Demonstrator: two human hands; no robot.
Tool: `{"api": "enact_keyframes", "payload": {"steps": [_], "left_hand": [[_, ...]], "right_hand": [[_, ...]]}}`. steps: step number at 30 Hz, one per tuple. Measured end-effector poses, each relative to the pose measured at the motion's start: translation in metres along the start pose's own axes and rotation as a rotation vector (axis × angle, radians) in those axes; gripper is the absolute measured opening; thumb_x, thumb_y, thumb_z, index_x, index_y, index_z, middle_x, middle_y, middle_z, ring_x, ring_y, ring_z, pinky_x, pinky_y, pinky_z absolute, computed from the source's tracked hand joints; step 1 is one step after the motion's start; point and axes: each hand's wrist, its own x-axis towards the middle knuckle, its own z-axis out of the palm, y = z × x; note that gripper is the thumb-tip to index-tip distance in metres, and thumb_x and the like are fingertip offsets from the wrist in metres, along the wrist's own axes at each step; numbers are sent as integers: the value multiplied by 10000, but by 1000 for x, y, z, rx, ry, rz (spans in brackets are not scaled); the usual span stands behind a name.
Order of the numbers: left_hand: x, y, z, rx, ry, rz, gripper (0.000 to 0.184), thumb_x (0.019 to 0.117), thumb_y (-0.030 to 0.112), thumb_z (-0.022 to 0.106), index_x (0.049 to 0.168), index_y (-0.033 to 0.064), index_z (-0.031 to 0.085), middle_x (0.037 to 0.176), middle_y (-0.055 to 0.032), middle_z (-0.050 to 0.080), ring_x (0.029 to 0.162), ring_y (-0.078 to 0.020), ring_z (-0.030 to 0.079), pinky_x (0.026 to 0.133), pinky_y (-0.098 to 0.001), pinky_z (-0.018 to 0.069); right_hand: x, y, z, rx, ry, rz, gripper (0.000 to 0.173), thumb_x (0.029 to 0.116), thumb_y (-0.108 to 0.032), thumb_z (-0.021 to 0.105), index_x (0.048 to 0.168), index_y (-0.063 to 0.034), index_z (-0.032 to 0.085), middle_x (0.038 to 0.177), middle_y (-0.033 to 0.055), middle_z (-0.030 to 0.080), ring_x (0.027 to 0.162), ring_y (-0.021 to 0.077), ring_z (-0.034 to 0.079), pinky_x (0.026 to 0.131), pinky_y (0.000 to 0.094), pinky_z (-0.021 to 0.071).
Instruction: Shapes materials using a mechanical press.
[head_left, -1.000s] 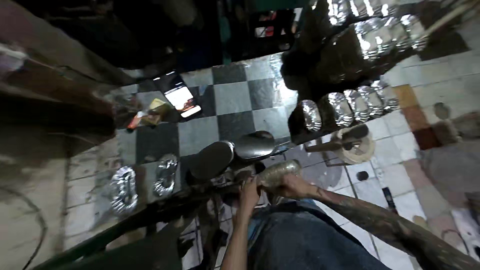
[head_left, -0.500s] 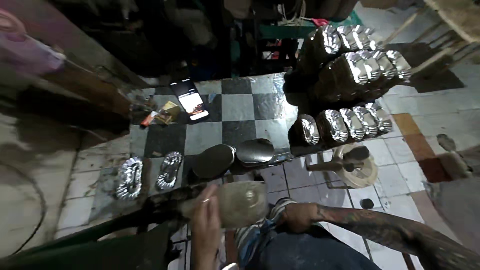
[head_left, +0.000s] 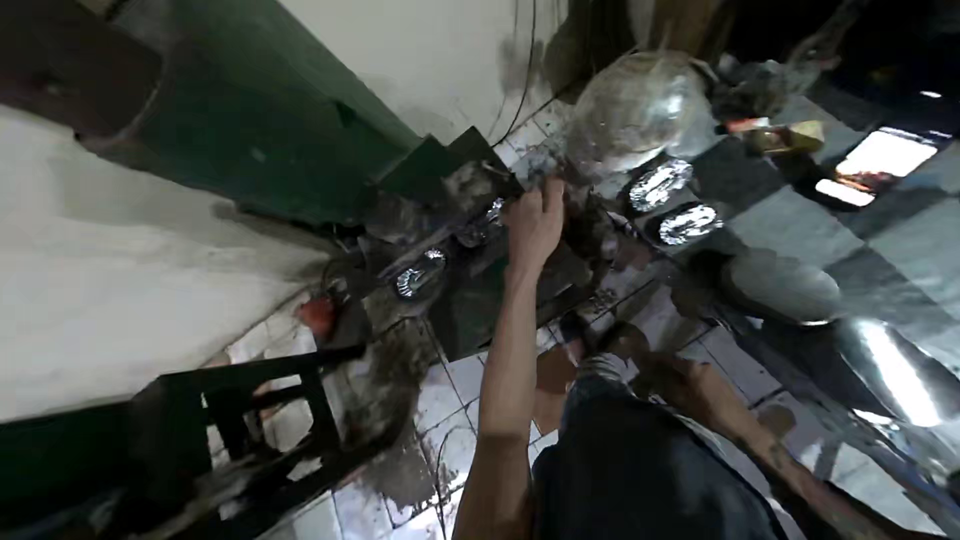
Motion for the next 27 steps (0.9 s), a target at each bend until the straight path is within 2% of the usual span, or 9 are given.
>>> {"api": "enact_keyframes", "payload": {"steps": [4, 8, 11, 13, 16, 21, 22, 25, 27], "left_hand": [[-21, -129, 2, 378, -5, -86, 544, 1053, 459, 533, 1449, 86, 555, 1449, -203, 562, 1356, -446, 499, 1152, -744, 205], [-59, -141, -86, 393, -241, -238, 279, 1051, 280, 590, 1220, 98, 717, 1198, -195, 706, 1157, -414, 644, 1069, -706, 366], [-69, -214, -111, 383, -375, -220, 259, 1030, 284, 626, 1178, 115, 755, 1561, -119, 475, 1459, -355, 399, 1184, -671, 221], [-84, -245, -104, 373, -181, -76, 233, 1016, 229, 626, 1109, 72, 771, 1498, -123, 550, 1403, -357, 479, 1192, -662, 217], [-132, -224, -89, 336, 75, 59, 241, 976, 216, 625, 1052, 37, 768, 1121, -155, 742, 1082, -355, 695, 1011, -621, 470], [-212, -187, -12, -128, -511, -165, 341, 975, 238, 664, 1221, 4, 695, 1099, -151, 740, 1035, -265, 716, 976, -461, 560], [-222, -181, 1, -221, -601, -151, 337, 965, 203, 675, 1232, -3, 689, 1136, -165, 730, 1070, -269, 704, 1001, -457, 544], [-238, -185, 22, -434, -717, -27, 313, 929, 122, 680, 1211, -12, 705, 1241, -184, 689, 1211, -276, 627, 1104, -454, 459], [-235, -200, 30, -678, -884, -79, 410, 937, 74, 647, 1327, -48, 618, 1368, -180, 618, 1297, -221, 561, 1138, -405, 427]], "right_hand": [[49, -74, 2, 64, 15, -159, 330, 1051, -286, 567, 1290, -104, 702, 1082, 170, 748, 980, 332, 729, 913, 568, 563], [91, -154, 20, -384, 377, -689, 379, 929, -2, 620, 1271, -121, 731, 1097, 210, 751, 885, 417, 751, 705, 568, 607], [155, -198, 13, -650, 459, -1078, 406, 938, -3, 658, 1306, -171, 692, 1233, 262, 682, 1076, 443, 703, 842, 525, 609], [200, -217, 8, -761, 362, -1046, 483, 940, 16, 660, 1382, -178, 648, 1346, 286, 620, 1233, 488, 613, 1007, 564, 536], [216, -257, 40, -821, 251, -782, 589, 925, 20, 671, 1486, -101, 542, 1446, 348, 516, 1328, 550, 506, 1105, 622, 432], [189, -355, 158, -612, -89, -587, 509, 1096, -176, 432, 1548, 53, 380, 1545, 420, 337, 1474, 568, 286, 1206, 721, 115], [190, -360, 155, -595, -167, -593, 503, 1093, -165, 440, 1533, 72, 383, 1528, 434, 340, 1460, 575, 296, 1197, 726, 117], [174, -350, 64, -685, -352, -669, 404, 1006, -139, 607, 1399, -46, 586, 1299, 282, 618, 1190, 462, 612, 992, 637, 483], [150, -341, -38, -853, -344, -690, 286, 1025, -144, 593, 1278, -30, 660, 1187, 235, 666, 1104, 434, 647, 922, 620, 512]]}}
